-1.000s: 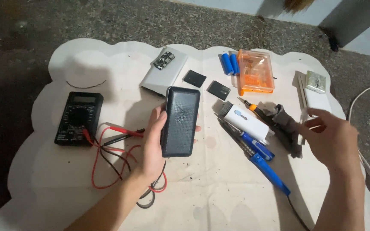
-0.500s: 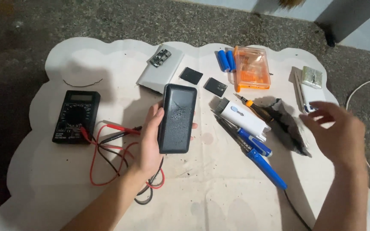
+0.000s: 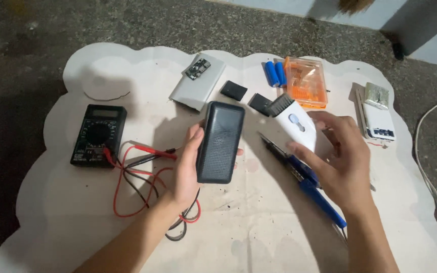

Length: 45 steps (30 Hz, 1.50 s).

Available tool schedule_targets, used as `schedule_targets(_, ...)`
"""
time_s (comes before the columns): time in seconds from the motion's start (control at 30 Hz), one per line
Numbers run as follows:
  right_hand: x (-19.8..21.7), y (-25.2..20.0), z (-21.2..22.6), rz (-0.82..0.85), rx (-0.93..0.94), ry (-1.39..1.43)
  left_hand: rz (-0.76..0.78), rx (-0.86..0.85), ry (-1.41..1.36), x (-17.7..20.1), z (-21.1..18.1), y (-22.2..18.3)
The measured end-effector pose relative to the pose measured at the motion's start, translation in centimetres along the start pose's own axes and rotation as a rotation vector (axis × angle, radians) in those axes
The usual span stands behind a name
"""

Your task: Disassembling a portable power bank to remove and inspect the internal battery and circuit board.

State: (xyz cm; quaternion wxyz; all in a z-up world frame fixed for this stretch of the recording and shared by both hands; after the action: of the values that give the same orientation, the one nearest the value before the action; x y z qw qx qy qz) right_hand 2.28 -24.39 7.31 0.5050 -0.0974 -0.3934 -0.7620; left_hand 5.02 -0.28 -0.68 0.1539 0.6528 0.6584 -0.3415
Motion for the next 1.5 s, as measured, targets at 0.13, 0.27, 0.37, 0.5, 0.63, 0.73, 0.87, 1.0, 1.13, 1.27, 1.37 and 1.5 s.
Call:
schedule_targets(0.13,-0.3,-0.8,5.4,0.148,0.229,-0.006,-0.071,-0.029,0.312,-0.7,-1.5,-1.0)
schedule_targets(0.27,-0.3,-1.8,4.9,0.325,0.007,-0.056,-0.078,-0.005,0.535,-1.4,-1.8,-1.9)
schedule_targets(0.37,0.5,-1.4,4.0,0.26,-0.056,-0.196,-0.035,0.037,0.524,-2.0,-2.4,-2.3)
schedule_targets(0.5,1.1,-2.0,5.4,0.127,0.063,-0.164,-0.007,0.035,0.517,-1.7,-1.7,-1.8)
schedule_targets(0.63,0.5,-2.4,7.5,0.121,-0.024,0.034,0.0,-0.046,0.578,-1.2,-1.3,-1.5)
schedule_targets(0.73,-0.3,-2.8,7.7,-0.022,-0.139,0.25,0.085,-0.119,0.555,-1.4,-0.9,-1.6)
schedule_targets(0.87,-1.2,-4.2,8.8,-0.183,0.119,0.277,0.082,0.004,0.357,-0.8,0.5,-1.3)
schedule_targets(1.0,-3.3,-5.5,8.8,-0.019,-0.201,0.603,0.07,-0.042,0.39,0.7,1.1,-0.6)
schedule_targets(1.13,-3.0,-4.1,7.1,0.069,-0.037,0.393,0.132,-0.019,0.303,-0.3,0.6,-1.4)
schedule_targets(1.27,-2.1,-3.0,4.5,0.124,-0.125,0.254,0.082,0.116,0.394,-1.2,-0.1,-1.9)
schedule_targets(1.37,-1.1,-2.4,5.2,0.008,-0.004,0.207,0.092,0.18,0.411,-1.2,0.1,-2.1)
schedule_targets(1.5,-1.6,-2.9,5.4,0.063,-0.005,0.139,0.078,0.183,0.456,-0.6,0.2,-1.9)
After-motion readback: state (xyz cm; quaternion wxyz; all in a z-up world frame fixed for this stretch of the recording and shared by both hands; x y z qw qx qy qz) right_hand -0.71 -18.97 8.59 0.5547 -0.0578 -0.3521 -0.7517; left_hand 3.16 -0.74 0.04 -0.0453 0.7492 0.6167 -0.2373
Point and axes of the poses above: each hand's wrist, its own y-axis towards the middle knuckle, its own x-axis out of the back of the hand, z = x × y, the point moved 4 cm from there along y, towards the middle knuckle, and after that the axes turned 12 degrees about -z, right-handed, at the moved point
